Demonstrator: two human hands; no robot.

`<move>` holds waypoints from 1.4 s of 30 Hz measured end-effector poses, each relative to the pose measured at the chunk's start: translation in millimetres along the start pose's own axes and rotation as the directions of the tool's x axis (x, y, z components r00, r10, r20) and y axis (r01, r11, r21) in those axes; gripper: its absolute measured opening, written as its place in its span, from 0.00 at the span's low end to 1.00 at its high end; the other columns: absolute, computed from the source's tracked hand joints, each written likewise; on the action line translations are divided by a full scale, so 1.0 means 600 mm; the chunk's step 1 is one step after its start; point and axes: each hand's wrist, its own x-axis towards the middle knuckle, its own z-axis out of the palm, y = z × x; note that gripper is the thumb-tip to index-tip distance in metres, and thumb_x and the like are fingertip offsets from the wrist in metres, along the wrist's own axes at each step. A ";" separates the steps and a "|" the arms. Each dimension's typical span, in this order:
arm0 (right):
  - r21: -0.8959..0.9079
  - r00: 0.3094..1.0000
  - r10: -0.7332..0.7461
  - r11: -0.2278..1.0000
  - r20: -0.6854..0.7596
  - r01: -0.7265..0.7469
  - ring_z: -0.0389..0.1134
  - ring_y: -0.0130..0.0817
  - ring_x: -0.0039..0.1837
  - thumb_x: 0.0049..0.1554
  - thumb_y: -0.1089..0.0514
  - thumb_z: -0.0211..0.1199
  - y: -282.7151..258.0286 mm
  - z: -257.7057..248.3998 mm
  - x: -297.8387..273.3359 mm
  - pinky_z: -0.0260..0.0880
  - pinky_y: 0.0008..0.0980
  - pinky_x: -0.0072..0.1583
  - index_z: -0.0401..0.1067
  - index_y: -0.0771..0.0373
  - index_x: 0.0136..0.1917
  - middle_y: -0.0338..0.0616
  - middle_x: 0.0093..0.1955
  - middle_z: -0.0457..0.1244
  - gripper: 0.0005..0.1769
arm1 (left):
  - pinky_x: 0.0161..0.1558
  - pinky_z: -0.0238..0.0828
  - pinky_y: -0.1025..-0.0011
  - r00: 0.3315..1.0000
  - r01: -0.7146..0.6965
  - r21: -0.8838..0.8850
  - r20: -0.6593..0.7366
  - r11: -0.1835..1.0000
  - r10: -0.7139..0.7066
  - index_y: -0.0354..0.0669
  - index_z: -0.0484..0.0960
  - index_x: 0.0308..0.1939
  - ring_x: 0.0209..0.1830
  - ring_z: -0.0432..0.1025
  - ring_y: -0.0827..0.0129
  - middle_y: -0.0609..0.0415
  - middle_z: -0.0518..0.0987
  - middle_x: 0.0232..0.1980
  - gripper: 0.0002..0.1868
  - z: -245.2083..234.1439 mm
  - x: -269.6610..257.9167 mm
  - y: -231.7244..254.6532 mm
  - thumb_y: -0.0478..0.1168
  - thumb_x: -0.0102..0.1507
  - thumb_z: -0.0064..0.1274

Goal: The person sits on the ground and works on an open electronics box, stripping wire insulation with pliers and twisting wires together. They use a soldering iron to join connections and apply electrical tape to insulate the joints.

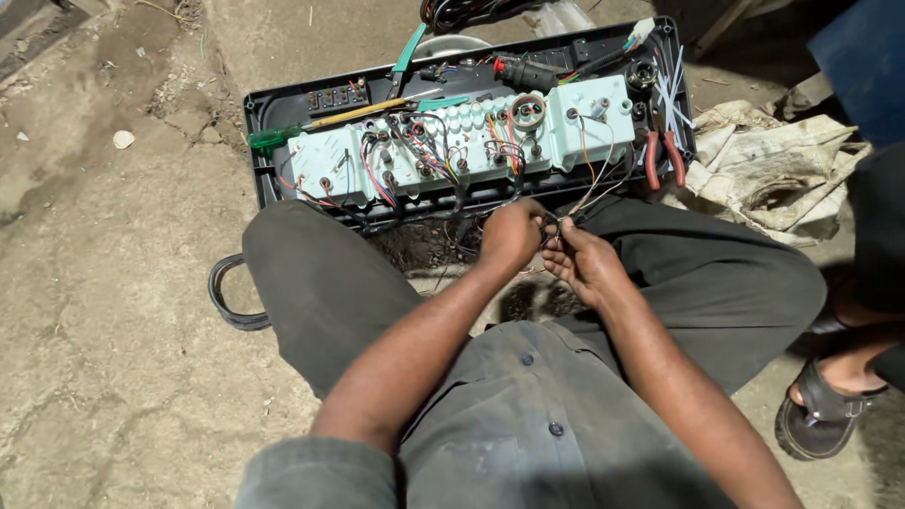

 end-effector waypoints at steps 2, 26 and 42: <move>-0.003 1.000 -0.014 1.000 0.004 0.014 0.66 0.28 0.43 0.68 0.46 0.56 -0.001 -0.002 0.007 0.71 0.30 0.47 0.76 0.62 0.57 0.37 0.40 0.63 0.19 | 0.35 0.73 0.62 0.817 0.529 0.018 0.261 0.848 -0.515 0.37 0.88 0.35 0.23 0.75 0.64 0.43 0.84 0.29 0.18 0.020 0.006 0.002 0.49 0.67 0.57; 0.226 0.996 0.053 0.972 0.078 -0.069 0.64 0.26 0.39 0.66 0.48 0.56 0.036 0.016 -0.001 0.69 0.33 0.45 0.68 0.55 0.40 0.33 0.36 0.62 0.15 | 0.12 0.47 0.63 0.499 0.752 -0.642 0.405 0.150 -0.766 0.34 0.78 0.32 0.10 0.57 0.66 0.48 0.79 0.26 0.17 0.081 0.061 0.008 0.46 0.67 0.52; -0.274 0.984 -0.178 0.947 -0.012 0.168 0.70 0.28 0.49 0.61 0.58 0.57 0.035 -0.027 -0.075 0.71 0.28 0.50 0.71 0.67 0.64 0.41 0.51 0.69 0.20 | 0.25 0.70 0.71 0.641 0.691 -0.686 0.433 0.229 -0.634 0.37 0.83 0.37 0.22 0.70 0.71 0.53 0.82 0.31 0.14 0.105 0.037 -0.066 0.47 0.66 0.60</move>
